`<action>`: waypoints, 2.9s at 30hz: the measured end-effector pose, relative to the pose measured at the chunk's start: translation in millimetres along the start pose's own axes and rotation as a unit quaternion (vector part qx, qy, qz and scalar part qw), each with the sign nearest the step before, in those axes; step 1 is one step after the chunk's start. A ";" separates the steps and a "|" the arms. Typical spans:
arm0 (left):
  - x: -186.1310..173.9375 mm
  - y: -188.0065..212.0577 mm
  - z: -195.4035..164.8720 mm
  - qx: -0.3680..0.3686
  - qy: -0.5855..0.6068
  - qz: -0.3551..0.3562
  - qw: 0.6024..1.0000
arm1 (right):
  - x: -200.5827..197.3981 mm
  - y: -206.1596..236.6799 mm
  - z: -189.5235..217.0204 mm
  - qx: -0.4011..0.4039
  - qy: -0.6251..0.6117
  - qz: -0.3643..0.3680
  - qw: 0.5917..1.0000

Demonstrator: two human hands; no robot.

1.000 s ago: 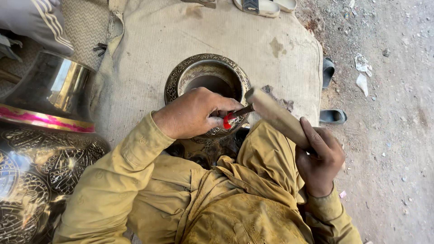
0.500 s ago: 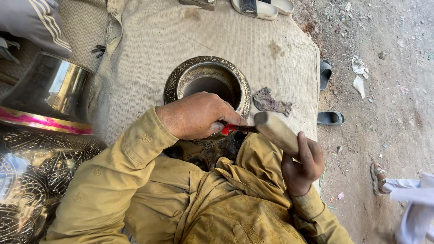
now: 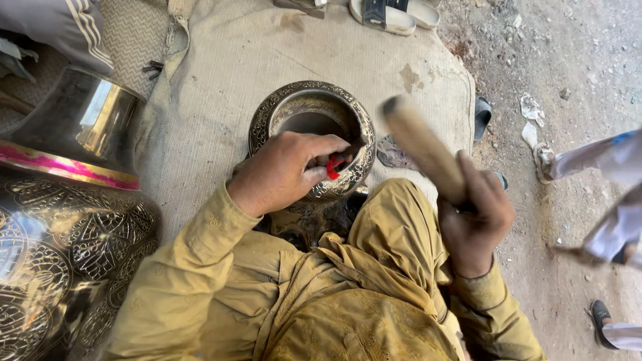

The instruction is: The person sits on a sack and uses a chisel and wooden mallet to engrave a decorative pattern around the rim of a metal pot. They repeatedly tap the chisel to create indentations, occasionally rotating the pot to continue the pattern.

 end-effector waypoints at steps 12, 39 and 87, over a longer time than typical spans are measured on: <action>11.4 63.9 27.3 -0.100 0.183 -0.237 0.949 | 26.0 -26.3 21.8 -0.063 0.101 0.190 0.975; 4.2 60.1 10.3 -0.007 0.029 -0.196 0.980 | -24.2 -50.7 68.5 -0.191 0.039 0.063 0.979; 21.6 16.8 5.3 0.104 -0.027 0.059 0.992 | -13.6 25.3 16.7 -0.092 0.029 0.017 0.995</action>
Point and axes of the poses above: each hand's wrist, its own y-axis away from the middle knuckle, its own x-axis out of the palm, z = x × y, the point moved 8 cm from there along -y, towards the middle knuckle, and after that the axes turned 3 degrees about -z, right-handed, at the moved point
